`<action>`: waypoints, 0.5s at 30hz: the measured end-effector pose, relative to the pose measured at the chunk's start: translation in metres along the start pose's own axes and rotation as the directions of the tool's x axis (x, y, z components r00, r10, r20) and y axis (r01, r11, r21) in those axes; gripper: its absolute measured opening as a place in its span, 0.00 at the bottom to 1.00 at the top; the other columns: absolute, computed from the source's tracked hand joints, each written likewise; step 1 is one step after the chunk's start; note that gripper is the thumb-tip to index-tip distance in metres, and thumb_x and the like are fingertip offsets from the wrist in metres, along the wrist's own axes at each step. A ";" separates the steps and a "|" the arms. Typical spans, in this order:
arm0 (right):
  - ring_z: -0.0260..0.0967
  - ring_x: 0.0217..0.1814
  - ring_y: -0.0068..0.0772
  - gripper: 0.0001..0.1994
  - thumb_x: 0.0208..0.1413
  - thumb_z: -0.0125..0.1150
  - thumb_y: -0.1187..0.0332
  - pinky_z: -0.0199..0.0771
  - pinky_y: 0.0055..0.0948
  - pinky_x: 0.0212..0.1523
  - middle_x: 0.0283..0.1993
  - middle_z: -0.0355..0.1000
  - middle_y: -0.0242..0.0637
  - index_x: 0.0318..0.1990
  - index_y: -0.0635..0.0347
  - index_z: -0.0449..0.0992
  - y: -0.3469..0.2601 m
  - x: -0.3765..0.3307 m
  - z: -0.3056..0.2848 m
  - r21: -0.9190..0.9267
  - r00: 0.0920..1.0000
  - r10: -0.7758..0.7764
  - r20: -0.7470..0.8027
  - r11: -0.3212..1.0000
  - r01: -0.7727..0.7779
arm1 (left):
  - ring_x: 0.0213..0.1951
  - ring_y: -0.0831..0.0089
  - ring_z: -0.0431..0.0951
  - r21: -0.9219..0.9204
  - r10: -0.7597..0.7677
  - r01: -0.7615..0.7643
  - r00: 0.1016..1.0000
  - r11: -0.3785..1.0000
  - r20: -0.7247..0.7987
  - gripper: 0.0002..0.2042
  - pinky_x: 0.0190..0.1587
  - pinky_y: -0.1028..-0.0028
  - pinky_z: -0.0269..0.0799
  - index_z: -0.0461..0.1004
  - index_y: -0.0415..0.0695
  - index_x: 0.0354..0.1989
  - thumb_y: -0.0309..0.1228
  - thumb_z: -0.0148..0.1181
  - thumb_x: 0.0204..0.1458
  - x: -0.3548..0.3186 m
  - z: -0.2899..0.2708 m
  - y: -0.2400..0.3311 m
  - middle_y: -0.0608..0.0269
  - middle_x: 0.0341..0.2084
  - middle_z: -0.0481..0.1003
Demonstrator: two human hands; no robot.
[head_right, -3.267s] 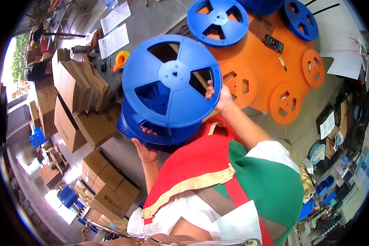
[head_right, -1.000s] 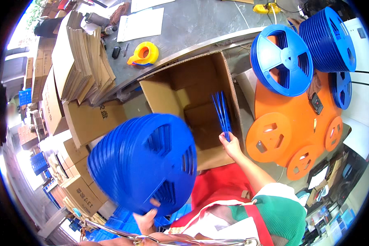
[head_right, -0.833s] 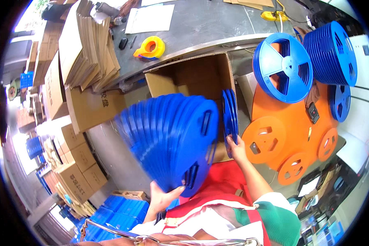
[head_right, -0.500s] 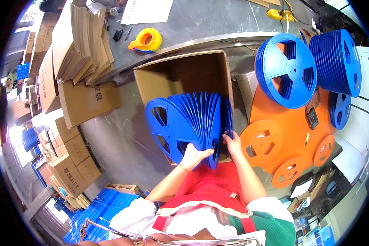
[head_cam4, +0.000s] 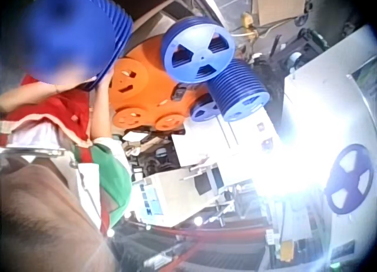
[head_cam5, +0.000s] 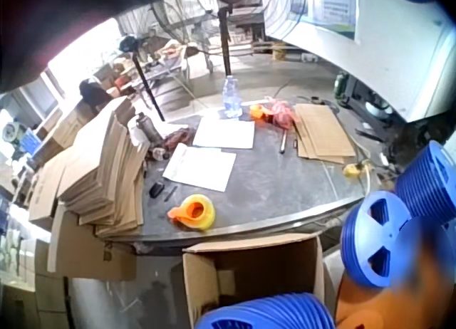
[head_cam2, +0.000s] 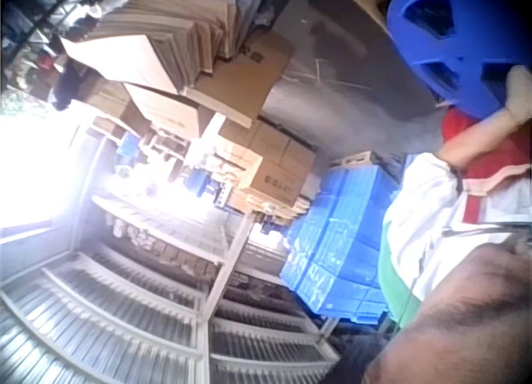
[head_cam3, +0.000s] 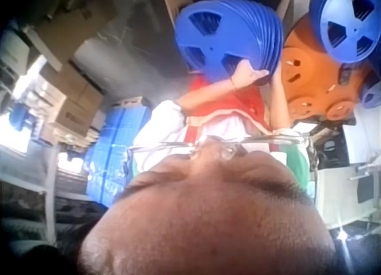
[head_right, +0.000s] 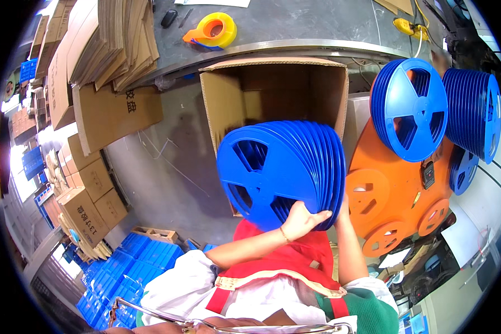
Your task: The person tapes the bottom of a cardboard box, moves the box to a different area, and سپس proceeds to place blue plastic reels inside the box by hand.
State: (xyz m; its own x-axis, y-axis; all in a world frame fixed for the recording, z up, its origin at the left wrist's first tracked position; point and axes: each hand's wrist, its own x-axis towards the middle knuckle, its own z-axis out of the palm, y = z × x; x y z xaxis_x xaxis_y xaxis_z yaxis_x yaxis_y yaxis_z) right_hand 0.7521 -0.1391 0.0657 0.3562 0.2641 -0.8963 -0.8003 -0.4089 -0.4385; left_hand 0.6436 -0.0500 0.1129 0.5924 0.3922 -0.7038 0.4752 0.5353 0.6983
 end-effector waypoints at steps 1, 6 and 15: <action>0.68 0.44 0.28 0.19 0.58 0.41 0.60 0.69 0.27 0.44 0.45 0.69 0.39 0.52 0.63 0.65 0.013 0.011 0.000 0.145 1.000 0.019 -0.017 0.989 -0.016 | 0.34 0.67 0.75 -0.022 -0.053 0.053 0.998 0.998 0.031 0.14 0.40 0.73 0.69 0.72 0.37 0.38 0.28 0.61 0.42 0.006 -0.005 -0.013 0.53 0.30 0.75; 0.67 0.46 0.30 0.23 0.58 0.42 0.54 0.67 0.28 0.48 0.47 0.68 0.40 0.51 0.64 0.66 0.045 0.035 -0.033 0.079 0.998 -0.045 -0.043 0.996 0.048 | 0.33 0.55 0.74 0.048 0.077 -0.081 0.994 0.996 0.080 0.15 0.38 0.68 0.68 0.72 0.37 0.36 0.34 0.60 0.43 -0.004 0.002 -0.008 0.49 0.29 0.74; 0.62 0.55 0.37 0.35 0.54 0.42 0.42 0.60 0.36 0.56 0.55 0.63 0.44 0.56 0.66 0.59 -0.022 -0.007 -0.034 0.095 0.892 0.040 0.450 0.991 -0.093 | 0.37 0.79 0.69 -0.373 0.140 -0.016 0.941 0.928 0.307 0.13 0.42 0.76 0.66 0.69 0.35 0.41 0.26 0.56 0.46 -0.007 -0.018 0.015 0.64 0.33 0.72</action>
State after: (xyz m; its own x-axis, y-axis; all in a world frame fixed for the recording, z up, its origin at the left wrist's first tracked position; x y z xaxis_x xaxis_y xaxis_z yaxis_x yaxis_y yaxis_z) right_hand 0.7841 -0.1618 0.0792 0.0687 0.6122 -0.7877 -0.8721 -0.3465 -0.3454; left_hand 0.6347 -0.0313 0.1258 0.8239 0.2145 -0.5245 0.1884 0.7692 0.6106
